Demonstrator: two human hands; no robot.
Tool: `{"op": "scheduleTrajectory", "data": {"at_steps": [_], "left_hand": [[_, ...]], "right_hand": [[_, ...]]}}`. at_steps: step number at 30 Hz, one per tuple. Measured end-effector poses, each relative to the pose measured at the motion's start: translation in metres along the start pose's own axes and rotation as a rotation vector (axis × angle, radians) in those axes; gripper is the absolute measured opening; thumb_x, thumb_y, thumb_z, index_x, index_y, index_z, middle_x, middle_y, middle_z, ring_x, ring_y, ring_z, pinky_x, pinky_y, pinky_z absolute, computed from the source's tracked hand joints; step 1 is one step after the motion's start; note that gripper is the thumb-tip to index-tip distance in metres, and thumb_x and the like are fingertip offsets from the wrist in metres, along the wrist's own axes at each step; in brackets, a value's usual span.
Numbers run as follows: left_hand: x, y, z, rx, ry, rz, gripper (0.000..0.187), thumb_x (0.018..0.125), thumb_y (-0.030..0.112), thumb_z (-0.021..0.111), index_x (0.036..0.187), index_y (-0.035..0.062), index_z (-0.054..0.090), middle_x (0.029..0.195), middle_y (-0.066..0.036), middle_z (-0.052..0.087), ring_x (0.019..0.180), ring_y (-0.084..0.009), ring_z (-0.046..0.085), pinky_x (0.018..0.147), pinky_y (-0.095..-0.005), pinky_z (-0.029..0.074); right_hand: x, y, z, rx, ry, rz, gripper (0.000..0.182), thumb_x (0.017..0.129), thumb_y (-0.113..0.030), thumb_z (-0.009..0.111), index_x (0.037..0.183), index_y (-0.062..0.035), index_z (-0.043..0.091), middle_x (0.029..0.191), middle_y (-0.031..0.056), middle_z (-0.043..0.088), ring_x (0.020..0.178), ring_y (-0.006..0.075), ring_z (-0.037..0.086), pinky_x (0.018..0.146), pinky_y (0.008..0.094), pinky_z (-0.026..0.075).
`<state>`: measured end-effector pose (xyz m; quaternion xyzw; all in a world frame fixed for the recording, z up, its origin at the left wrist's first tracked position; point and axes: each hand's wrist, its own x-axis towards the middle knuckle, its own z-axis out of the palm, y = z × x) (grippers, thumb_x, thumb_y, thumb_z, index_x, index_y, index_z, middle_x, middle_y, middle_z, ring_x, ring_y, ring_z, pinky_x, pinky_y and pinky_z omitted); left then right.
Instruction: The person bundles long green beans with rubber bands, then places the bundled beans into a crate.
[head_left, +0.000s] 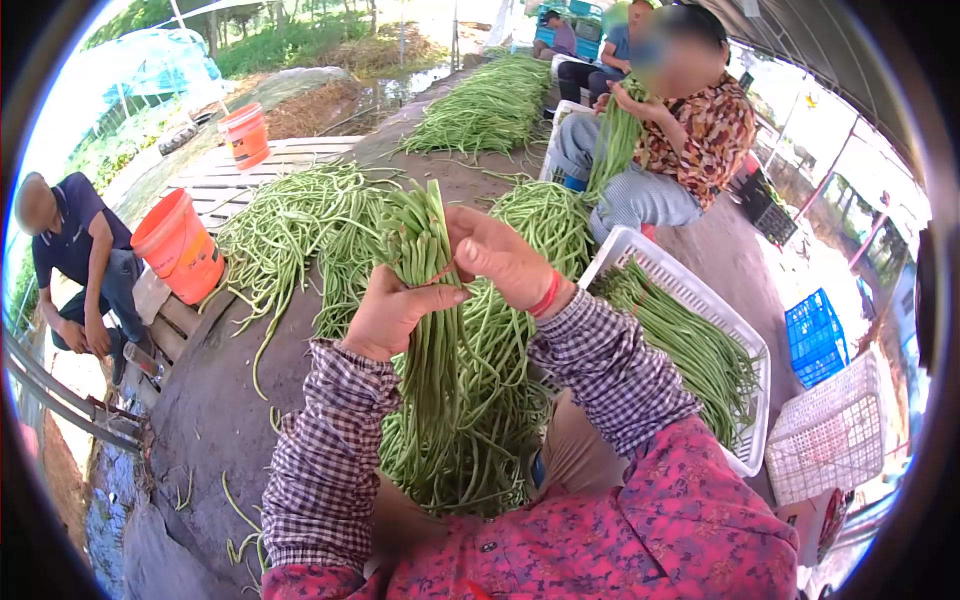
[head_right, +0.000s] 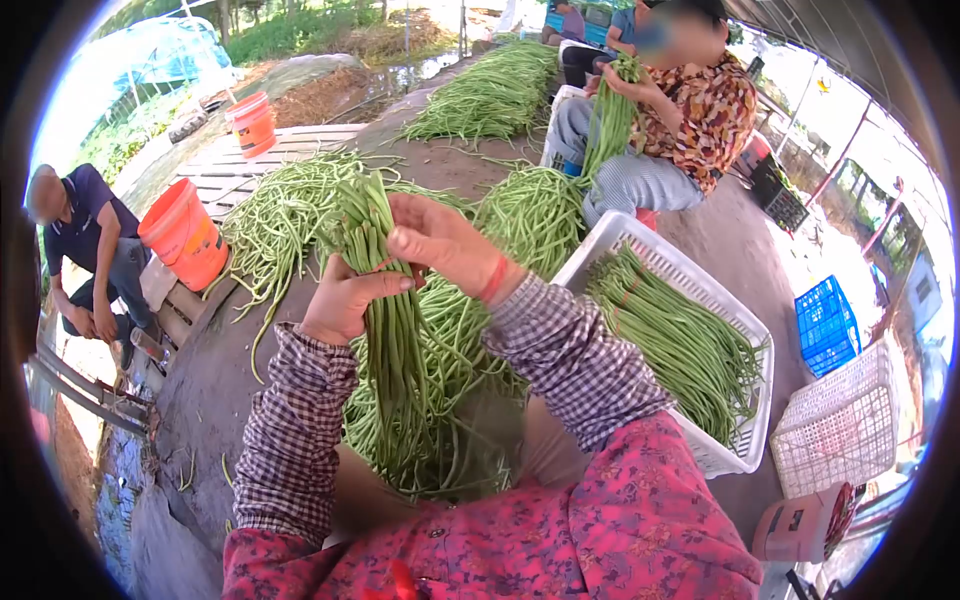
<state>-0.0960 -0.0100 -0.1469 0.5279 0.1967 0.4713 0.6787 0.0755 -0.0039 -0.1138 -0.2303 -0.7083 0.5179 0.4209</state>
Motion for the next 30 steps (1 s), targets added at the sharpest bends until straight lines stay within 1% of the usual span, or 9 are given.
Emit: {"op": "scheduleTrajectory", "data": {"at_steps": [3,7,11,12,15,16,19,23,30], "left_hand": [[0.006,-0.008,0.007,-0.112,-0.114,-0.135,0.041,0.073,-0.006,0.068,0.112,-0.0027,0.056,0.092,-0.011,0.064,0.079,-0.0202,0.064,0.069,-0.0313,0.054],[0.003,-0.015,0.022,-0.235,-0.220,-0.231,0.039,0.077,0.005,0.066,0.113,0.0015,0.050,0.084,-0.015,0.063,0.073,-0.0252,0.064,0.060,-0.0321,0.053],[0.004,-0.011,0.025,-0.186,-0.239,-0.380,0.040,0.077,0.009,0.069,0.111,0.0020,0.049,0.085,-0.019,0.062,0.075,-0.0286,0.065,0.061,-0.0362,0.054],[0.006,-0.014,0.025,-0.149,-0.261,-0.355,0.041,0.075,0.011,0.070,0.109,0.0002,0.049,0.085,-0.020,0.062,0.076,-0.0296,0.065,0.064,-0.0374,0.054],[0.010,-0.024,0.018,-0.083,-0.461,-0.383,0.041,0.072,0.011,0.072,0.105,-0.0023,0.051,0.086,-0.021,0.062,0.077,-0.0300,0.065,0.066,-0.0384,0.054],[0.011,-0.026,0.020,-0.100,-0.486,-0.388,0.043,0.070,0.008,0.072,0.105,-0.0048,0.052,0.089,-0.020,0.063,0.080,-0.0312,0.065,0.071,-0.0400,0.054],[0.012,-0.029,0.028,-0.126,-0.469,-0.372,0.046,0.069,0.006,0.072,0.109,-0.0047,0.052,0.093,-0.019,0.063,0.084,-0.0331,0.065,0.073,-0.0413,0.054],[0.009,-0.029,0.030,-0.274,-0.319,-0.312,0.058,0.068,-0.002,0.068,0.120,-0.0036,0.044,0.099,-0.018,0.061,0.089,-0.0347,0.064,0.078,-0.0444,0.055],[0.019,-0.031,0.027,-0.001,-0.360,-0.221,0.042,0.072,0.008,0.076,0.106,-0.0050,0.055,0.092,-0.008,0.064,0.087,-0.0165,0.063,0.075,-0.0286,0.051]], "right_hand": [[-0.014,0.022,-0.001,0.187,0.043,-0.218,0.095,0.079,-0.057,0.062,0.143,-0.0056,0.015,0.131,0.0199,0.042,0.114,0.0261,0.050,0.096,0.0370,0.041],[-0.018,0.018,-0.014,0.436,0.203,-0.189,0.096,0.079,-0.059,0.059,0.144,-0.0084,0.011,0.133,0.0185,0.039,0.116,0.0274,0.048,0.099,0.0412,0.039],[-0.016,0.013,-0.019,0.136,0.106,-0.245,0.082,0.080,-0.046,0.066,0.143,-0.0117,0.026,0.137,0.0171,0.039,0.122,0.0280,0.043,0.099,0.0407,0.039],[-0.019,0.013,-0.018,0.080,0.151,-0.219,0.054,0.078,-0.029,0.070,0.124,-0.0086,0.051,0.136,0.0172,0.042,0.123,0.0271,0.043,0.098,0.0403,0.039],[-0.017,0.012,-0.036,-0.296,0.055,-0.379,0.028,0.074,-0.019,0.073,0.096,-0.0078,0.060,0.134,0.0176,0.045,0.124,0.0259,0.041,0.097,0.0399,0.039],[-0.021,0.006,-0.033,-0.174,0.067,-0.336,0.019,0.072,-0.011,0.072,0.077,-0.0086,0.054,0.127,0.0189,0.051,0.119,0.0257,0.048,0.095,0.0394,0.040],[-0.026,-0.001,-0.025,0.193,0.018,-0.210,0.016,0.075,-0.006,0.068,0.078,-0.0078,0.053,0.120,0.0195,0.055,0.109,0.0263,0.055,0.092,0.0401,0.042],[-0.032,-0.009,-0.022,-0.235,0.156,-0.338,0.016,0.077,0.002,0.064,0.078,-0.0058,0.050,0.099,0.0142,0.063,0.095,0.0218,0.062,0.082,0.0341,0.048],[-0.028,-0.002,-0.013,-0.404,0.471,-0.300,0.019,0.072,0.005,0.065,0.069,-0.0033,0.048,0.076,0.0044,0.059,0.071,0.0116,0.057,0.065,0.0252,0.047]]}}
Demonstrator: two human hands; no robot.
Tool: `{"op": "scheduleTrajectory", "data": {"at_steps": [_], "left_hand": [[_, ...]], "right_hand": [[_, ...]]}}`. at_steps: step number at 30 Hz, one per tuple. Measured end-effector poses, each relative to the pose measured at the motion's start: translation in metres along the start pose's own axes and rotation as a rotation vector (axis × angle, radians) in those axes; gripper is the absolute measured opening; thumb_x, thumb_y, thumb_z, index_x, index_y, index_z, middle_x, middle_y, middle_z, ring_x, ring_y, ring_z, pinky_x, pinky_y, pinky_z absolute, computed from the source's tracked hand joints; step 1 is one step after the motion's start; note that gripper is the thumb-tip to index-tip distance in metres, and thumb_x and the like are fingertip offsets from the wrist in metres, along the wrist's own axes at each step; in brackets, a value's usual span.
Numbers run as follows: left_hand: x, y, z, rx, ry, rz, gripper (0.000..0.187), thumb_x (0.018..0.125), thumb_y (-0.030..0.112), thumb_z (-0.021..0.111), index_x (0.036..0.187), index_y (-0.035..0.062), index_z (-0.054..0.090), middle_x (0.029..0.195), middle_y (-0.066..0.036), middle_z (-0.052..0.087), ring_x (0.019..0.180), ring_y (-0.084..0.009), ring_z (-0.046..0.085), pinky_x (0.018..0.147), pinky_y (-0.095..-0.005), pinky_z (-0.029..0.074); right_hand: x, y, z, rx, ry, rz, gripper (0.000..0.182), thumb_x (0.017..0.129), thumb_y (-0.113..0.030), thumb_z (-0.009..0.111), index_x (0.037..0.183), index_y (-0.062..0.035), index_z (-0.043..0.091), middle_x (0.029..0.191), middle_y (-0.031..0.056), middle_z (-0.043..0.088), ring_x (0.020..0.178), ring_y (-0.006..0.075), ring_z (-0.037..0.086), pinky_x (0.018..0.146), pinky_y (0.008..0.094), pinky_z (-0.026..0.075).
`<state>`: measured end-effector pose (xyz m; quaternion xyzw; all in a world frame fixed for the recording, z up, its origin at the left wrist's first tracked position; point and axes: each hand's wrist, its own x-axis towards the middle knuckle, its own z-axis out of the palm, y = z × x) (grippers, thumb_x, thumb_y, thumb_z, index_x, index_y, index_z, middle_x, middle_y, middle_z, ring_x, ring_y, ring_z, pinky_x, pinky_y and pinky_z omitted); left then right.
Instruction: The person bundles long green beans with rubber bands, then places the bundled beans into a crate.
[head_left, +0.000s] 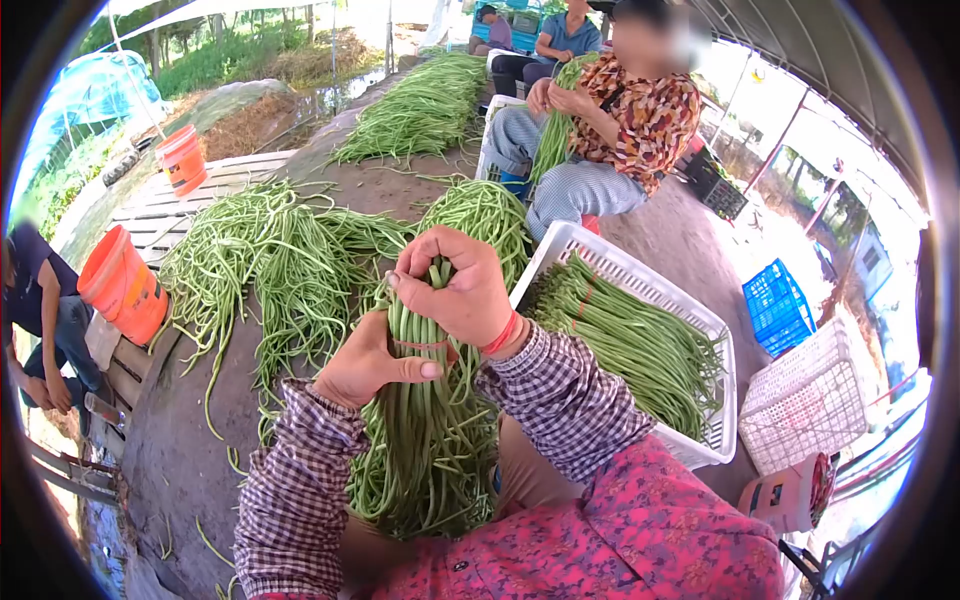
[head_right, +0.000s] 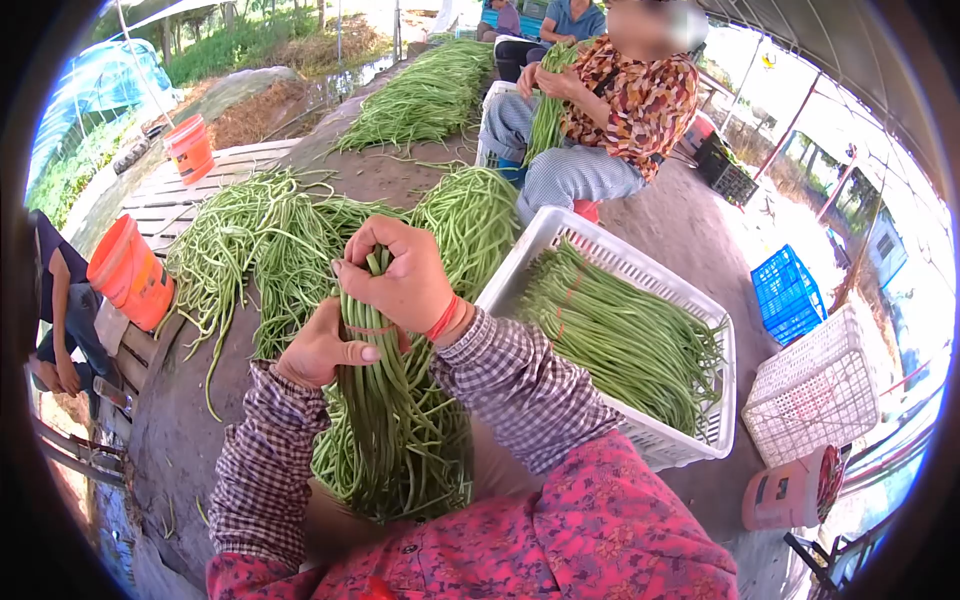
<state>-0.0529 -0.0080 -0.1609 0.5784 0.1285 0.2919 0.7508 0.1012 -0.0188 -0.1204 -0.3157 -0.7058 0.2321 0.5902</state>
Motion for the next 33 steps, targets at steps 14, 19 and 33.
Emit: {"op": "scheduleTrajectory", "data": {"at_steps": [14,19,33], "left_hand": [[0.004,0.005,-0.033,0.097,0.478,0.342,0.013,0.075,0.002,0.071,0.086,-0.0013,0.065,0.078,-0.006,0.066,0.073,-0.0138,0.063,0.066,-0.0279,0.052],[0.008,0.009,-0.031,0.127,0.462,0.330,0.022,0.073,0.002,0.073,0.093,-0.0021,0.064,0.083,-0.005,0.065,0.073,-0.0125,0.061,0.069,-0.0270,0.050],[0.001,-0.002,-0.034,-0.293,0.276,0.209,0.035,0.073,0.005,0.074,0.104,0.0000,0.060,0.099,-0.010,0.063,0.088,-0.0197,0.063,0.072,-0.0326,0.055]], "right_hand": [[-0.028,0.021,0.003,-0.267,-0.278,0.309,0.050,0.080,-0.041,0.068,0.096,0.0014,0.048,0.074,0.0057,0.055,0.064,0.0152,0.054,0.059,0.0284,0.045],[-0.031,0.029,0.014,-0.142,-0.147,0.388,0.045,0.070,-0.018,0.081,0.098,0.0003,0.051,0.075,0.0035,0.055,0.065,0.0097,0.053,0.062,0.0264,0.047],[-0.027,0.025,-0.009,-0.076,-0.257,0.470,0.029,0.072,-0.012,0.077,0.091,0.0025,0.060,0.068,-0.0011,0.054,0.063,0.0064,0.048,0.058,0.0227,0.043]]}}
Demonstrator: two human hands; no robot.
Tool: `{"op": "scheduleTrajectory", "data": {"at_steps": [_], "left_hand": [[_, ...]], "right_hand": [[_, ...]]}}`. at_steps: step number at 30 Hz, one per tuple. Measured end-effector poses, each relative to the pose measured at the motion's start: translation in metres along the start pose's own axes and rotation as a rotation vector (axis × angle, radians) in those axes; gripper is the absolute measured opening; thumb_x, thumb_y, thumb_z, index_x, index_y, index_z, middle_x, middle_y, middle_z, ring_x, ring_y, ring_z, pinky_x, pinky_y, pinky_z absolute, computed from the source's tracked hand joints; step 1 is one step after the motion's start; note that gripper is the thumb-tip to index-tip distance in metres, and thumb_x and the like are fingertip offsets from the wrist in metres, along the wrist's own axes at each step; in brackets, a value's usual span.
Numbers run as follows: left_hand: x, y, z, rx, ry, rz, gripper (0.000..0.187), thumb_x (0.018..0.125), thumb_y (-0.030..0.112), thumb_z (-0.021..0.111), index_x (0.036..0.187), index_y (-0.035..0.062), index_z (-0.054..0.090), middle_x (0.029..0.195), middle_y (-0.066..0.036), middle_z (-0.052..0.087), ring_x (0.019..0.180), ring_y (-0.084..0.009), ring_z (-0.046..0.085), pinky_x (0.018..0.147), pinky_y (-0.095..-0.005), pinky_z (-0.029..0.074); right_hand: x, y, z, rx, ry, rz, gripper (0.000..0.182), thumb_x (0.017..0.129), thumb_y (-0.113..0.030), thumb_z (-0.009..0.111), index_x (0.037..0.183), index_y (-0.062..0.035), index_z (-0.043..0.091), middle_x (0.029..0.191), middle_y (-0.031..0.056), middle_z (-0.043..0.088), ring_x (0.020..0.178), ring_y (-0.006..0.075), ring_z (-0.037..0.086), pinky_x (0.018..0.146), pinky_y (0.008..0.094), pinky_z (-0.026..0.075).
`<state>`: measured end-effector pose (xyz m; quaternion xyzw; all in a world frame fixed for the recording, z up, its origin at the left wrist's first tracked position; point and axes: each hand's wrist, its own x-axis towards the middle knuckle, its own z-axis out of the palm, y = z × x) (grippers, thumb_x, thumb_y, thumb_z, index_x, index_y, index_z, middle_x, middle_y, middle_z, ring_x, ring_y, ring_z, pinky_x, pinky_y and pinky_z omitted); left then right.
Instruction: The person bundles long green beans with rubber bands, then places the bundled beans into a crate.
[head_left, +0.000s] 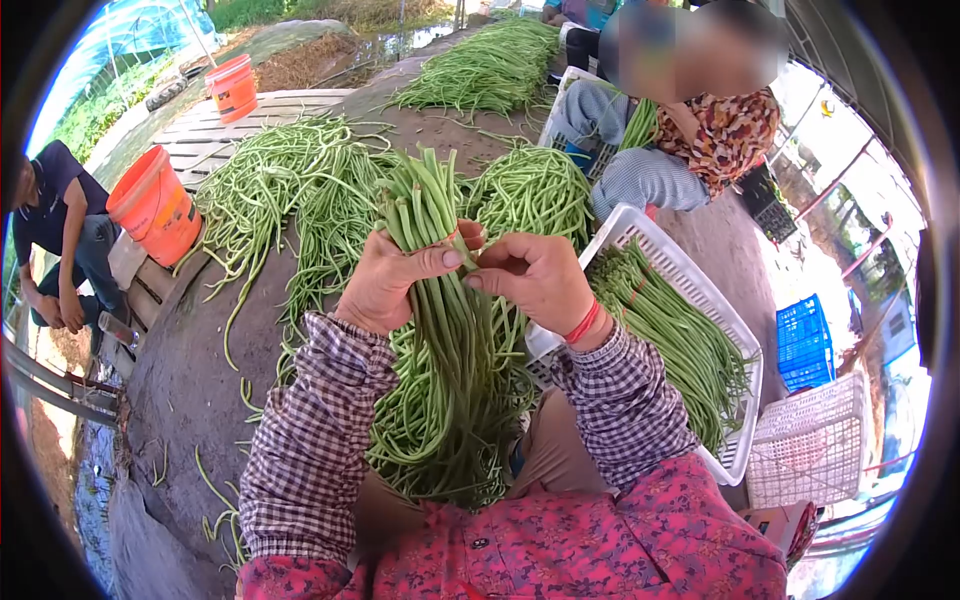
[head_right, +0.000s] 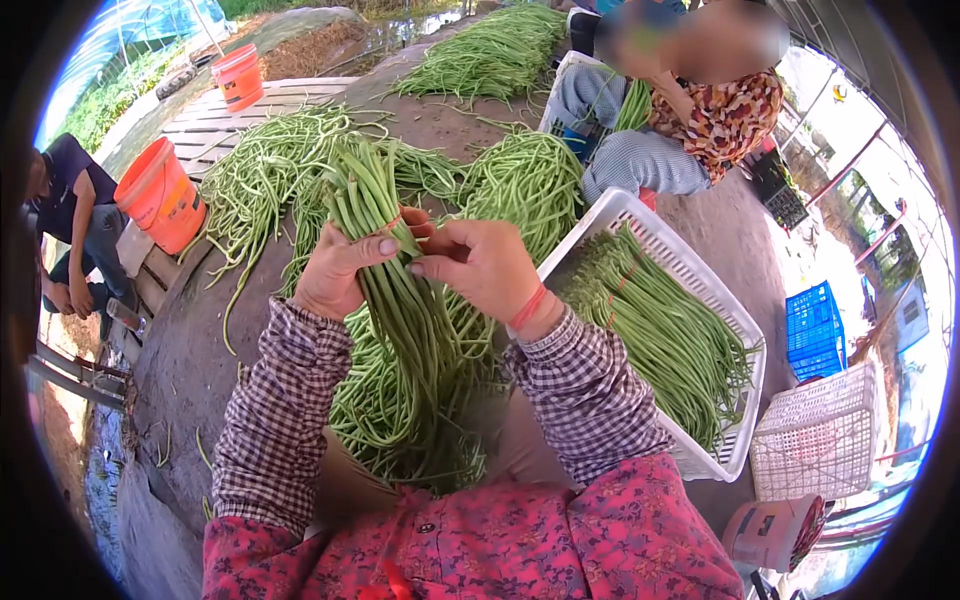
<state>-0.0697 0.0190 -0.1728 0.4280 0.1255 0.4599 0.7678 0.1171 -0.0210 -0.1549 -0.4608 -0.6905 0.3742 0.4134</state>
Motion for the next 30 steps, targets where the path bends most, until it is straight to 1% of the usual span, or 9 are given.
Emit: {"op": "scheduleTrajectory", "data": {"at_steps": [2,5,8,11,14,17,20,21,30], "left_hand": [[-0.001,0.001,0.000,0.008,0.016,-0.004,0.035,0.073,0.004,0.075,0.105,0.0000,0.060,0.100,-0.011,0.063,0.088,-0.0199,0.063,0.072,-0.0325,0.055],[0.001,-0.006,-0.004,-0.010,0.015,0.026,0.036,0.073,0.003,0.074,0.106,-0.0005,0.059,0.101,-0.012,0.063,0.089,-0.0203,0.063,0.073,-0.0332,0.055],[0.000,-0.005,0.003,-0.039,0.001,-0.016,0.035,0.073,0.003,0.074,0.105,-0.0011,0.060,0.103,-0.012,0.063,0.090,-0.0204,0.063,0.075,-0.0331,0.054],[0.003,-0.014,-0.002,0.069,-0.009,-0.002,0.035,0.072,0.003,0.075,0.104,-0.0007,0.061,0.099,-0.010,0.065,0.087,-0.0178,0.063,0.078,-0.0308,0.052],[0.004,-0.018,0.002,0.061,0.001,0.010,0.033,0.072,0.002,0.075,0.103,-0.0004,0.062,0.097,-0.008,0.065,0.087,-0.0163,0.063,0.077,-0.0302,0.052],[0.004,-0.019,0.003,-0.031,0.035,-0.014,0.030,0.075,0.004,0.073,0.102,-0.0004,0.062,0.097,-0.008,0.065,0.086,-0.0167,0.063,0.075,-0.0304,0.053],[0.002,-0.016,0.003,-0.126,0.042,-0.033,0.028,0.078,0.007,0.071,0.102,-0.0001,0.062,0.095,-0.008,0.065,0.084,-0.0171,0.064,0.073,-0.0307,0.054],[0.002,-0.016,0.000,-0.138,0.041,-0.037,0.027,0.079,0.008,0.071,0.102,0.0000,0.061,0.094,-0.008,0.065,0.084,-0.0173,0.063,0.072,-0.0309,0.054],[-0.013,-0.013,-0.007,-0.204,0.061,-0.035,0.025,0.080,0.007,0.068,0.103,-0.0013,0.060,0.095,-0.011,0.064,0.083,-0.0204,0.063,0.068,-0.0348,0.056]], "right_hand": [[-0.001,-0.003,0.001,-0.130,0.035,-0.054,0.027,0.074,-0.010,0.074,0.092,0.0028,0.059,0.070,0.0021,0.056,0.063,0.0084,0.051,0.060,0.0233,0.044],[0.001,0.003,0.003,-0.166,-0.011,-0.199,0.025,0.076,-0.008,0.071,0.095,0.0022,0.058,0.077,0.0036,0.060,0.068,0.0089,0.056,0.064,0.0249,0.047],[0.000,-0.005,0.000,-0.213,-0.048,-0.181,0.026,0.074,-0.003,0.067,0.097,0.0020,0.056,0.076,0.0042,0.056,0.068,0.0102,0.054,0.065,0.0249,0.047],[-0.005,-0.017,-0.011,-0.310,-0.057,-0.031,0.026,0.071,-0.004,0.064,0.093,0.0046,0.055,0.072,0.0076,0.058,0.065,0.0132,0.055,0.062,0.0274,0.046],[-0.003,-0.006,-0.006,-0.082,-0.038,-0.092,0.028,0.072,-0.008,0.060,0.095,0.0063,0.054,0.074,0.0092,0.059,0.063,0.0152,0.056,0.060,0.0287,0.045],[-0.001,0.003,0.007,-0.093,0.053,-0.265,0.027,0.077,-0.012,0.056,0.096,0.0065,0.053,0.072,0.0154,0.060,0.060,0.0241,0.059,0.060,0.0320,0.046],[-0.003,-0.004,0.010,-0.302,0.002,-0.337,0.027,0.082,-0.016,0.054,0.098,0.0056,0.052,0.071,0.0228,0.058,0.062,0.0350,0.060,0.059,0.0375,0.047],[-0.006,-0.019,0.007,-0.440,-0.099,-0.187,0.027,0.086,-0.017,0.053,0.101,0.0055,0.051,0.072,0.0274,0.056,0.069,0.0417,0.058,0.060,0.0420,0.046],[-0.002,-0.006,0.009,-0.382,-0.320,-0.248,0.035,0.090,-0.021,0.051,0.107,0.0084,0.044,0.079,0.0284,0.057,0.074,0.0447,0.057,0.064,0.0455,0.045]]}}
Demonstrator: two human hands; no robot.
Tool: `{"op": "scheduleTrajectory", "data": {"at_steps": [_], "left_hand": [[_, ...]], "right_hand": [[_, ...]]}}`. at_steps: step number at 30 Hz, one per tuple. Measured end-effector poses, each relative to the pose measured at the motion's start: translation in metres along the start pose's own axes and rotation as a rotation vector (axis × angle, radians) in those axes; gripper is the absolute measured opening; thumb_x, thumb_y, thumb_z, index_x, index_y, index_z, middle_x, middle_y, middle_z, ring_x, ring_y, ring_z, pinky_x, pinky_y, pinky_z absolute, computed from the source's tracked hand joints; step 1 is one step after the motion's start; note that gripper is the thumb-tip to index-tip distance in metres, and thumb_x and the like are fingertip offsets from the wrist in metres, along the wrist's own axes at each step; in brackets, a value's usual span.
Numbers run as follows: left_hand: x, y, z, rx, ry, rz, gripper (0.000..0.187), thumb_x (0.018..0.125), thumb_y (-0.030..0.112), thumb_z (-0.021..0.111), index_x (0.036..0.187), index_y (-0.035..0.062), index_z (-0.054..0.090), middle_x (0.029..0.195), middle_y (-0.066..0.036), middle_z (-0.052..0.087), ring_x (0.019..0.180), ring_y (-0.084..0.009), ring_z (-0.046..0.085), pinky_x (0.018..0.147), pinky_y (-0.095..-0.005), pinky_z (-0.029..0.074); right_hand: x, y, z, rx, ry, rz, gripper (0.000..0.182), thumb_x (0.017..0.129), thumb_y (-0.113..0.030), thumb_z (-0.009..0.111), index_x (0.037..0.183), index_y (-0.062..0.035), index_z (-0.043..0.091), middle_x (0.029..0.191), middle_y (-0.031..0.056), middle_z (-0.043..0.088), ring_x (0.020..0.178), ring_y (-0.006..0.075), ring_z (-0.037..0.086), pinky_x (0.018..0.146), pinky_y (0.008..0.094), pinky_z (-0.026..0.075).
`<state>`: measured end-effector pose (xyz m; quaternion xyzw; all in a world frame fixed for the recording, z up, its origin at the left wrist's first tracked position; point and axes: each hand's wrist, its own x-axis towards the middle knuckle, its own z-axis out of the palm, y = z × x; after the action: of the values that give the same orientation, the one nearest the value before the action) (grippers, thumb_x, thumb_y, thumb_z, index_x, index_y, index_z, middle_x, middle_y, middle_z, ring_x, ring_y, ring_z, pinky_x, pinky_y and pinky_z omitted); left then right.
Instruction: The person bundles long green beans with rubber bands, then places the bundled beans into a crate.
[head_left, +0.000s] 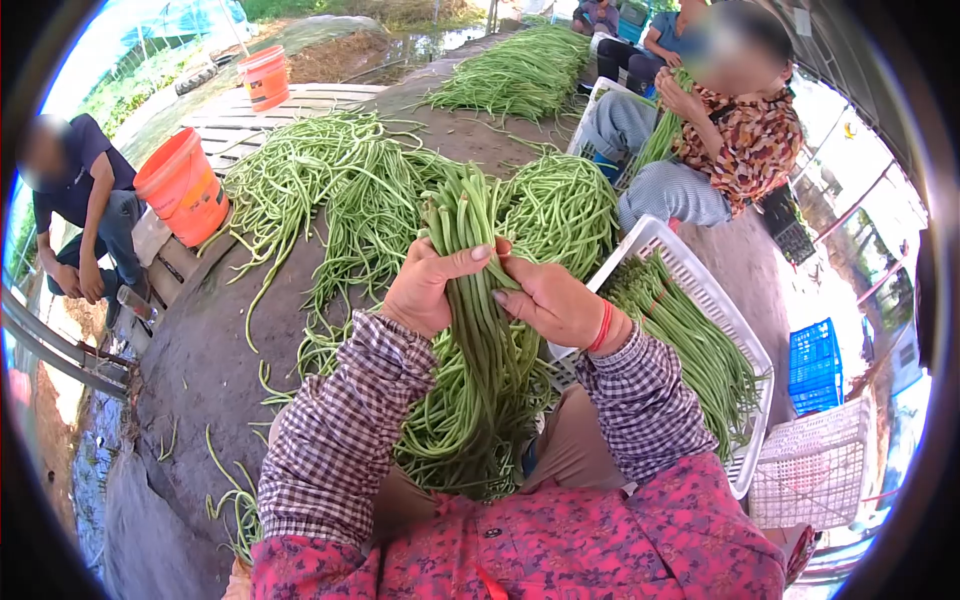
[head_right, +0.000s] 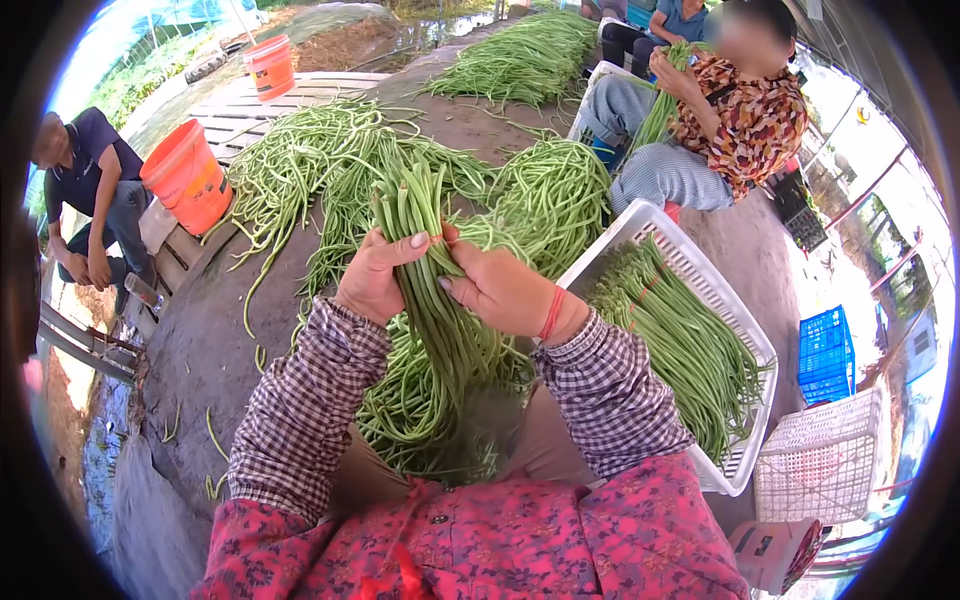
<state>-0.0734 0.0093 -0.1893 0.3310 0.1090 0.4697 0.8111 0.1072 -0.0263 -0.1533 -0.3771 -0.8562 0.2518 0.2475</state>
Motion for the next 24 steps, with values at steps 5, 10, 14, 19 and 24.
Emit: {"op": "scheduleTrajectory", "data": {"at_steps": [5,10,14,19,24], "left_hand": [[-0.003,-0.001,-0.003,0.061,0.020,-0.016,0.032,0.080,0.008,0.067,0.109,-0.0017,0.057,0.103,-0.012,0.063,0.090,-0.0216,0.063,0.074,-0.0359,0.055],[-0.005,-0.006,-0.002,0.053,0.026,-0.015,0.037,0.080,0.007,0.065,0.114,-0.0015,0.053,0.107,-0.014,0.061,0.092,-0.0251,0.062,0.078,-0.0381,0.054],[-0.006,-0.008,0.001,0.050,0.020,-0.066,0.037,0.080,0.004,0.064,0.115,-0.0015,0.052,0.104,-0.015,0.062,0.092,-0.0266,0.062,0.078,-0.0397,0.054],[-0.001,-0.002,0.012,0.159,0.105,-0.029,0.024,0.077,-0.003,0.066,0.100,-0.0018,0.060,0.093,-0.012,0.064,0.083,-0.0237,0.065,0.070,-0.0372,0.057],[-0.001,0.000,0.016,0.528,0.024,0.169,0.023,0.076,-0.004,0.068,0.098,-0.0023,0.062,0.087,-0.006,0.066,0.077,-0.0129,0.063,0.067,-0.0262,0.053]], "right_hand": [[-0.003,0.005,-0.003,0.010,-0.143,0.002,0.036,0.090,-0.020,0.050,0.112,0.0074,0.040,0.082,0.0275,0.058,0.077,0.0435,0.058,0.067,0.0451,0.046],[-0.008,0.005,-0.005,0.013,-0.203,0.009,0.036,0.090,-0.019,0.050,0.113,0.0067,0.040,0.084,0.0260,0.058,0.080,0.0426,0.058,0.070,0.0448,0.046],[-0.016,0.010,-0.004,-0.041,-0.269,-0.003,0.038,0.090,-0.021,0.051,0.115,0.0066,0.041,0.084,0.0248,0.059,0.082,0.0411,0.058,0.071,0.0441,0.047],[-0.023,0.019,-0.009,-0.205,-0.214,0.068,0.036,0.087,-0.029,0.058,0.102,0.0034,0.054,0.086,0.0211,0.060,0.080,0.0364,0.060,0.071,0.0395,0.048],[-0.009,0.004,-0.018,0.150,0.702,-0.082,0.032,0.075,-0.021,0.074,0.100,-0.0035,0.064,0.086,0.0080,0.057,0.070,0.0217,0.057,0.068,0.0329,0.048]]}}
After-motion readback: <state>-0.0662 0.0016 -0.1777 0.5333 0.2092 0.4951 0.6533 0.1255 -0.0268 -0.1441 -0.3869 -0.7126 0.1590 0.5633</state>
